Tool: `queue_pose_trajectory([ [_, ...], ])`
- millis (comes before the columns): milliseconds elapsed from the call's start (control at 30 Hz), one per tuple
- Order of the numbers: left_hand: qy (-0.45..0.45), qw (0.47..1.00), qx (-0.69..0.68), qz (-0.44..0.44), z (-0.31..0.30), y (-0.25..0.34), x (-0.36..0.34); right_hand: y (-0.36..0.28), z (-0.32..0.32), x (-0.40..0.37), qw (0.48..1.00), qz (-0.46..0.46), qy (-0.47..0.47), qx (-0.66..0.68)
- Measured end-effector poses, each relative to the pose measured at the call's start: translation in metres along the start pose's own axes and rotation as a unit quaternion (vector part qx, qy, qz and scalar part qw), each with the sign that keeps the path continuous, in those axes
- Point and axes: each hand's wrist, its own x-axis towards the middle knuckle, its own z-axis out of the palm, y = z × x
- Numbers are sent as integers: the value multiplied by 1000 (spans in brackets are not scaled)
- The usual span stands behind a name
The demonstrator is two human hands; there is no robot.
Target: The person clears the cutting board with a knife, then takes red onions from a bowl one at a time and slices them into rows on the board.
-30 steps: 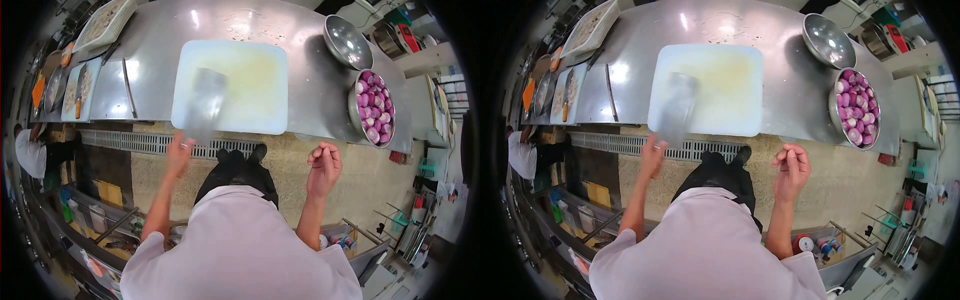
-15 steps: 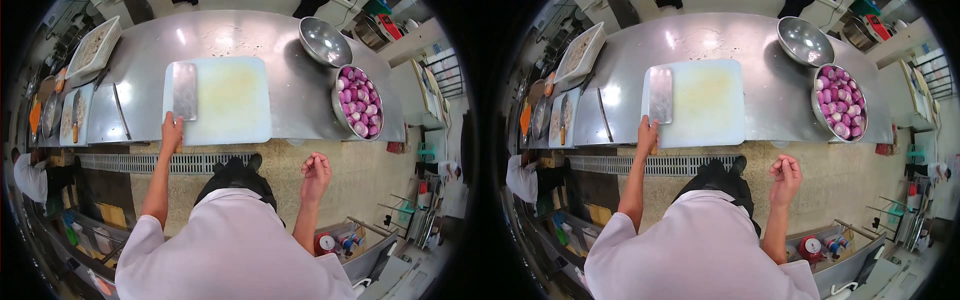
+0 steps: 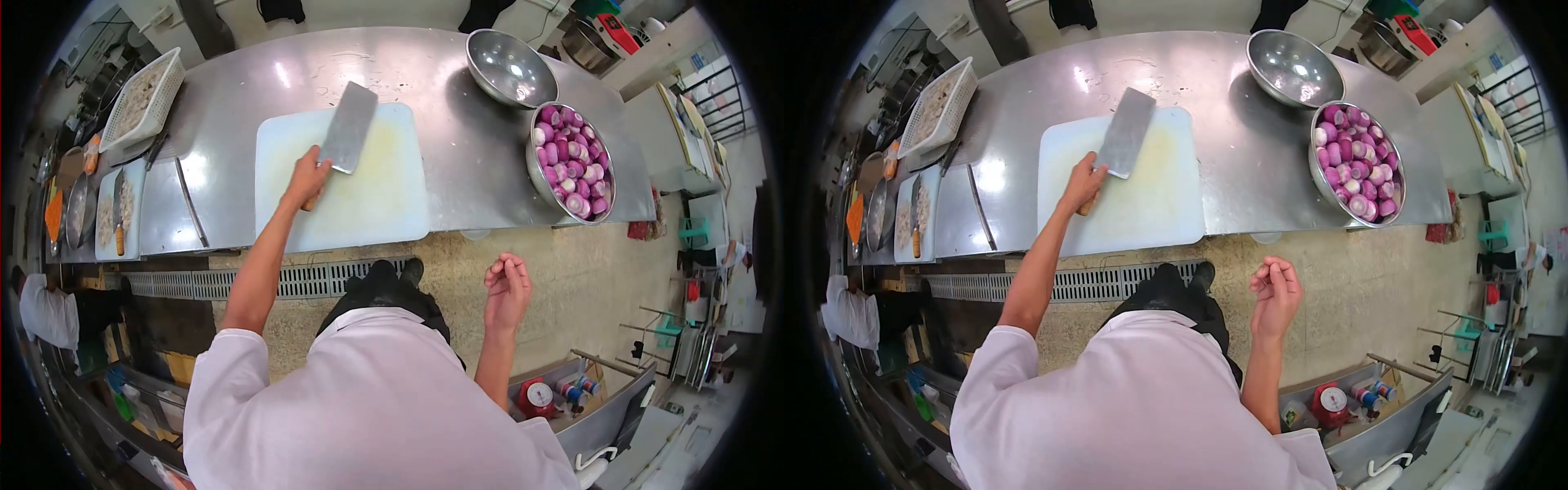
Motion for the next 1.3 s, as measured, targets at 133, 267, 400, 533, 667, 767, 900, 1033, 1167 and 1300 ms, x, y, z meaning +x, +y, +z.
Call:
queue_pose_trajectory([
  [133, -166, 981, 87, 53, 28, 35, -39, 6, 8, 3, 999, 29, -12, 25],
  [267, -238, 965, 74, 79, 23, 27, -67, 0, 21, 7, 1000, 18, -9, 4],
  [400, -16, 998, 57, 12, -1, -1, -47, 5, 22, 12, 1000, -5, -8, 9],
  [533, -53, 990, 109, 75, 21, -25, -71, 15, 38, 19, 1000, -16, -17, 10],
  [667, -182, 968, 120, 122, 31, -2, -139, 11, 54, 38, 995, -60, -52, -59],
  [767, -36, 997, 43, 45, -2, -4, -161, 6, 52, 66, 989, -76, -59, -116],
  [900, 41, 997, 32, -64, -52, -43, -166, 23, 73, 106, 961, -39, -122, -247],
  [1033, 44, 981, -147, -118, -55, -36, -185, 30, 146, 140, 892, -32, -284, -349],
  [1167, 78, 965, -199, -150, -31, -18, -185, 63, 202, 224, 807, -144, -333, -466],
  [1300, 130, 946, -251, -161, -20, -8, -180, 110, 231, 318, 744, -140, -262, -599],
])
